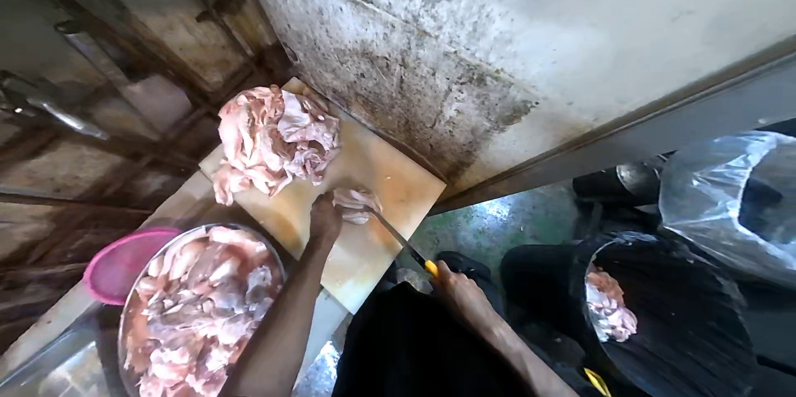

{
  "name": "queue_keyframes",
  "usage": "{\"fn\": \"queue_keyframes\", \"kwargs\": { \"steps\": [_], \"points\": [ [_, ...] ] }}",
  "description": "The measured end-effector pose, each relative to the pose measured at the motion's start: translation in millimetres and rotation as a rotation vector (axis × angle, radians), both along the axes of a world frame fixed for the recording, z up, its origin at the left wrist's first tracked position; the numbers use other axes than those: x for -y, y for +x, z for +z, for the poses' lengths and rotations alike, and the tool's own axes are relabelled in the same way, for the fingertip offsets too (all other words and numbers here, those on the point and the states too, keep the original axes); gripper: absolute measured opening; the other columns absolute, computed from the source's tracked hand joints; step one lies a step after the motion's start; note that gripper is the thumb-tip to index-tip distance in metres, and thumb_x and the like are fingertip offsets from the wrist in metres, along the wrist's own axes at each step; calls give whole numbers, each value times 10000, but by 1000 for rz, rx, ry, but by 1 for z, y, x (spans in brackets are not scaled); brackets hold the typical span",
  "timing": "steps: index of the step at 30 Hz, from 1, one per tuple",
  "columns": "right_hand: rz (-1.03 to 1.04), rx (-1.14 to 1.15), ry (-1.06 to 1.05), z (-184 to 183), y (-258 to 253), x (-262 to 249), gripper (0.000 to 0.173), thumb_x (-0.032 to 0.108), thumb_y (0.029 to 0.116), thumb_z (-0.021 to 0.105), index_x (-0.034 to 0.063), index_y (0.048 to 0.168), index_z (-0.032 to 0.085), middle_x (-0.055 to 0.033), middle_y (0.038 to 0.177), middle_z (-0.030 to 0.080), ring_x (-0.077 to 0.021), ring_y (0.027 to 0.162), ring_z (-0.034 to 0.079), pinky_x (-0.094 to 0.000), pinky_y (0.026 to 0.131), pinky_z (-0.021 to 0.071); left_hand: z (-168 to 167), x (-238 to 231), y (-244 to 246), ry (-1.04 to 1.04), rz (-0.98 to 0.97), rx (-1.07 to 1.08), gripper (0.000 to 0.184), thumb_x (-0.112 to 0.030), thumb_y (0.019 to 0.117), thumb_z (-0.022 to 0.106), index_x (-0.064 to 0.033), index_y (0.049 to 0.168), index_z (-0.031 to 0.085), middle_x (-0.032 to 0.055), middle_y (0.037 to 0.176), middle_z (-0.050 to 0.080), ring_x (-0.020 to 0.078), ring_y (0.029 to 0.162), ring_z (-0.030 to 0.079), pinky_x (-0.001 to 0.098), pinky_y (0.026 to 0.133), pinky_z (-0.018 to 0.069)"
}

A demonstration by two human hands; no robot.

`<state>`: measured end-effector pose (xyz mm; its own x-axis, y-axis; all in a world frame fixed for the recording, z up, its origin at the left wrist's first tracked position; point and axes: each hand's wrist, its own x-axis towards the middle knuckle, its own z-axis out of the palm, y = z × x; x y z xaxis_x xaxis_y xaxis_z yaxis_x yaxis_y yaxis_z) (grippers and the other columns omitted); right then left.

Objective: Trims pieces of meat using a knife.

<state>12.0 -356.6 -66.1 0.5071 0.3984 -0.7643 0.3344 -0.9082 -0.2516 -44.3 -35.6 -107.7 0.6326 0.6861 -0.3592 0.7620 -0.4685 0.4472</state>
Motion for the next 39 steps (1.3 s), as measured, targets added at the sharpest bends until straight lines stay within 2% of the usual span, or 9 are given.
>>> {"fn": "queue_keyframes", "kwargs": {
  "steps": [4,7,10,12,16,20,26,33,39],
  "points": [
    [45,-120,21,14,31,9,472,485,1049,492,104,1307,600,-214,1072,704,-414,1009,699,-624,864,550,1,-2,-2,-47,77,42,256,-141,985,646,1,1193,691,224,1159,700,379,1118,679,586,991,530],
    [116,-194,62,25,68,28,461,498,1035,543,86,1214,647,-193,994,691,-375,927,688,-605,833,540,0,-3,0,-105,112,124,258,-164,984,659,4,1176,695,213,1098,712,363,1036,696,581,949,542],
    [76,-311,58,41,88,49,399,487,1022,584,130,1185,659,-104,818,662,-246,641,650,-462,624,565,-3,4,-3,-140,136,209,269,-186,991,663,-4,1186,701,190,1080,721,330,1002,704,554,942,550],
    [9,-368,119,49,98,51,347,447,1014,607,138,1165,657,-67,769,661,-192,565,631,-390,557,561,-3,7,0,-161,147,273,271,-210,1005,649,-13,1181,710,184,1060,727,317,982,709,552,936,555],
    [-141,-257,413,48,93,28,345,383,1013,580,110,1213,649,-47,813,673,-172,608,652,-374,576,585,7,28,8,-361,195,452,266,-210,1037,593,4,1153,701,168,967,721,277,881,705,510,862,577],
    [-105,-32,573,32,66,-15,343,327,1033,558,80,1259,633,-71,824,669,-195,636,652,-420,599,585,33,47,11,-536,283,448,303,-273,1056,585,-16,1198,662,174,1063,710,281,938,697,511,855,569],
    [74,71,332,16,36,-65,415,357,1060,495,41,1312,589,-166,957,711,-338,882,716,-536,810,578,3,52,-8,-246,281,169,430,-245,980,669,-2,1329,606,210,1259,651,345,1173,641,536,1023,522],
    [222,37,81,3,28,-96,384,335,1086,424,63,1339,522,-184,1111,698,-355,1035,709,-529,884,570,7,61,13,-136,288,108,336,-238,1023,595,6,1249,640,210,1226,645,338,1112,672,501,973,563],
    [325,-17,-11,15,37,-83,478,311,1093,414,39,1486,406,-224,1142,689,-393,1047,706,-548,892,575,1,68,32,-143,362,65,279,-206,1033,567,-35,1223,680,188,1200,670,340,1095,684,515,946,573]
  ]
}}
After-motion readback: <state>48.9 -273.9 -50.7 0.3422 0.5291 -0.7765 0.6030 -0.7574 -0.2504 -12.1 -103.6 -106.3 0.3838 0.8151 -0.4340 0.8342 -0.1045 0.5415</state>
